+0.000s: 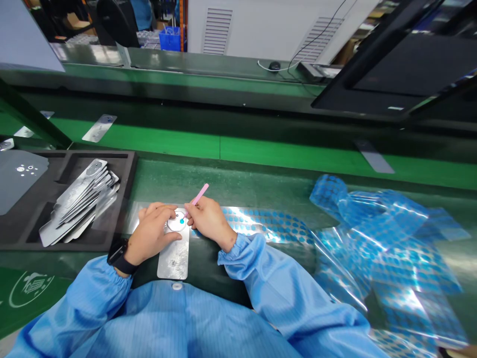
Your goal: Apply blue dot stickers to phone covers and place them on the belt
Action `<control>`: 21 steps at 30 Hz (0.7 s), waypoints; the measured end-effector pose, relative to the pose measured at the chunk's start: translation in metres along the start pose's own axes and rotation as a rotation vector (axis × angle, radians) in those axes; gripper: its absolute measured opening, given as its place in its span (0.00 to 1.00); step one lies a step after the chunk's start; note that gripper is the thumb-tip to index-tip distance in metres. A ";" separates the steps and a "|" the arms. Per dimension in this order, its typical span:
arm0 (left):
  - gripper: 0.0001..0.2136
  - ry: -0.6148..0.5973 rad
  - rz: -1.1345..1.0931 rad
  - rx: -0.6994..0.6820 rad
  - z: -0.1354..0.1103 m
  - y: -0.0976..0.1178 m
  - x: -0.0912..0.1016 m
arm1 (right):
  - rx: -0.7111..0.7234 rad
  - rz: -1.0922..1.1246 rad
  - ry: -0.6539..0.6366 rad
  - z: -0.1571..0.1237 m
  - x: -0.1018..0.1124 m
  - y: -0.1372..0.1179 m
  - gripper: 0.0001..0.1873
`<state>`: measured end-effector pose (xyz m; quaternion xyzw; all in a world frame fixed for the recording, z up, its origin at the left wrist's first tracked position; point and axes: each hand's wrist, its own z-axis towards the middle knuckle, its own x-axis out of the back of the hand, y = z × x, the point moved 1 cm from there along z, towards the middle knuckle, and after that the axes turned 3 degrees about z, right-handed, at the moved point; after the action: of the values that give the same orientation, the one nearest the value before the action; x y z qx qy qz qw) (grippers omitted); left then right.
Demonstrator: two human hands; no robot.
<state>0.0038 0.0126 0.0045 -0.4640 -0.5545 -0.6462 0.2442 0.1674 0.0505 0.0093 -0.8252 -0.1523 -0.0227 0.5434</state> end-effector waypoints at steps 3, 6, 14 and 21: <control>0.19 0.004 -0.004 -0.002 0.000 0.000 0.000 | 0.012 -0.015 -0.008 0.001 0.000 0.001 0.10; 0.19 0.018 0.000 -0.025 0.000 -0.001 -0.001 | 0.024 -0.034 -0.006 0.001 0.000 0.001 0.10; 0.12 -0.011 0.115 -0.097 -0.003 -0.001 -0.001 | 0.066 -0.107 -0.010 0.001 0.000 0.002 0.10; 0.11 -0.024 0.160 -0.074 -0.004 0.002 0.000 | 0.239 -0.263 0.100 -0.004 0.007 0.000 0.09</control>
<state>0.0045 0.0086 0.0063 -0.5233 -0.4942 -0.6391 0.2710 0.1752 0.0481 0.0121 -0.7255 -0.2331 -0.1164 0.6369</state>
